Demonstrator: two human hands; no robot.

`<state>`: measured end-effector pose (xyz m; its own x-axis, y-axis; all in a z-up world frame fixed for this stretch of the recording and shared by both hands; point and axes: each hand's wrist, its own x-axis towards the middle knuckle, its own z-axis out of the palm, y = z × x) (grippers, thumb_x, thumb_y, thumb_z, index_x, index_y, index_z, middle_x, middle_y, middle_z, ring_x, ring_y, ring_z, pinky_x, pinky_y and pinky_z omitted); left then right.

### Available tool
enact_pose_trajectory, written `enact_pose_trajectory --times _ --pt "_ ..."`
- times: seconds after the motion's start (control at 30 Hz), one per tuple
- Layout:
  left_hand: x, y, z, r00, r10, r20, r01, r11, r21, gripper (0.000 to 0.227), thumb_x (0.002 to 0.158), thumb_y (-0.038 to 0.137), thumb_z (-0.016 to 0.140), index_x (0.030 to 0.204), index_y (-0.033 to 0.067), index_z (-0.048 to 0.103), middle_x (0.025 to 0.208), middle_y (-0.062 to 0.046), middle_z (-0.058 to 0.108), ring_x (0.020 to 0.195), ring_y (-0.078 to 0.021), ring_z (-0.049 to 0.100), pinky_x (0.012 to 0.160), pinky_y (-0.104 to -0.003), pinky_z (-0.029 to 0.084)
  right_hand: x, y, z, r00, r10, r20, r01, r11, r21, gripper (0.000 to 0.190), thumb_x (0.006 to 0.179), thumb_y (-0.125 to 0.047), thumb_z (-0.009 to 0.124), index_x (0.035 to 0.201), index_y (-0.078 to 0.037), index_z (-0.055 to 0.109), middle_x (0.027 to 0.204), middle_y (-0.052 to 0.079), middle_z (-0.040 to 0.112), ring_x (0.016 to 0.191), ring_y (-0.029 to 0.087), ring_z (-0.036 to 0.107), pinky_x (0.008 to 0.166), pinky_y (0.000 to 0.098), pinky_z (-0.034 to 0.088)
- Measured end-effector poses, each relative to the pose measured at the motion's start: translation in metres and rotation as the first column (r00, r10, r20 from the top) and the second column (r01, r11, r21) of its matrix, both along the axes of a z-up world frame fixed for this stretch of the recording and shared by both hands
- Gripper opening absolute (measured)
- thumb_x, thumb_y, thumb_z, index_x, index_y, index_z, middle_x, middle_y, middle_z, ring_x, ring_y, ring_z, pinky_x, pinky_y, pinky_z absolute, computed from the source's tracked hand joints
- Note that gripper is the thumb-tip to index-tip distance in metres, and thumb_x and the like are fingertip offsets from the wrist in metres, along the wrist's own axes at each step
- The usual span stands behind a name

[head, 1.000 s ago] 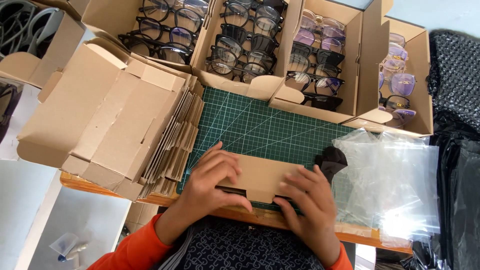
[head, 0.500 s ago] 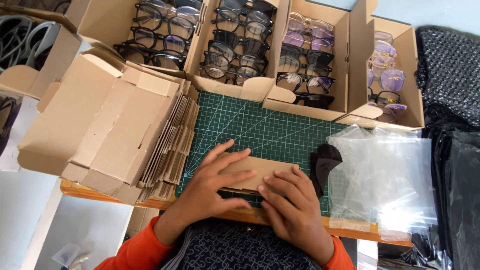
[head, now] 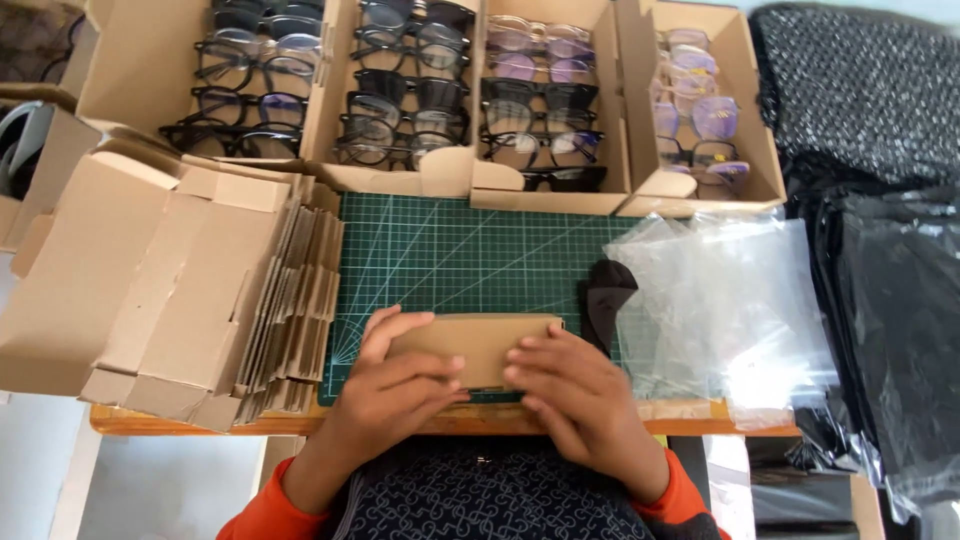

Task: The person cleans a pair of black sunglasses with a dark cloth, then places them into a small transparent plastic bag. They wrap the bagged sunglasses in a sheet of black bubble wrap and place it into a small cardboard box. Finally, the person puts the box into a black shipping mailer and seals it.

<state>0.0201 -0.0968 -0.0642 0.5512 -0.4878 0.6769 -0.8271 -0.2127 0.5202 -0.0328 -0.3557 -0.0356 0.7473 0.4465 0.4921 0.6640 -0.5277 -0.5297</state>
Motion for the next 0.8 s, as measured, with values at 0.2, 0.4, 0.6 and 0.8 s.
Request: enact_pose_trajectory --times 0.2,0.4,0.6,0.8 --pt "-0.022 -0.008 0.051 0.964 -0.266 0.014 0.265 0.961 0.081 0.022 0.087 0.014 0.088 0.105 0.0101 0.076 0.118 0.005 0.074 0.126 -0.033 0.051 0.104 -0.065 0.043 -0.026 -0.04 0.031 0.966 -0.247 -0.068 0.253 0.962 0.098 0.045 0.096 -0.028 0.068 0.136 -0.008 0.061 0.148 0.02 0.056 0.132 0.035 0.061 0.111 0.0466 0.051" --pt "-0.022 -0.076 0.095 0.857 -0.515 0.028 0.514 0.857 0.033 0.005 0.097 0.001 0.073 0.093 0.0003 0.072 0.115 -0.007 0.073 0.119 -0.0325 0.063 0.11 -0.067 0.042 -0.058 -0.092 0.045 0.827 0.082 -0.556 0.057 0.972 0.228 0.069 0.093 -0.049 0.066 0.15 -0.012 0.052 0.101 0.003 0.08 0.071 0.016 0.072 0.063 0.0284 0.049" --pt "0.009 -0.151 0.112 0.788 -0.584 0.193 0.552 0.81 0.197 0.009 0.105 0.005 0.071 0.098 0.001 0.074 0.107 -0.002 0.074 0.125 -0.029 0.068 0.121 -0.066 0.014 -0.099 -0.126 0.009 0.762 -0.123 -0.636 0.36 0.897 0.258 0.076 0.081 -0.033 0.079 0.144 -0.004 0.047 0.123 0.007 0.064 0.108 0.015 0.064 0.092 0.0295 0.052" --pt "0.039 -0.252 0.094 0.871 -0.437 0.223 0.452 0.892 -0.018 0.029 0.101 0.024 0.076 0.126 0.0107 0.067 0.134 -0.012 0.063 0.123 -0.0271 0.068 0.122 -0.05 0.05 -0.123 -0.118 0.018 0.89 -0.017 -0.456 0.435 0.328 0.838 0.054 0.091 -0.022 0.075 0.126 0.012 0.055 0.103 0.028 0.077 0.087 0.038 0.081 0.074 0.0465 0.07"
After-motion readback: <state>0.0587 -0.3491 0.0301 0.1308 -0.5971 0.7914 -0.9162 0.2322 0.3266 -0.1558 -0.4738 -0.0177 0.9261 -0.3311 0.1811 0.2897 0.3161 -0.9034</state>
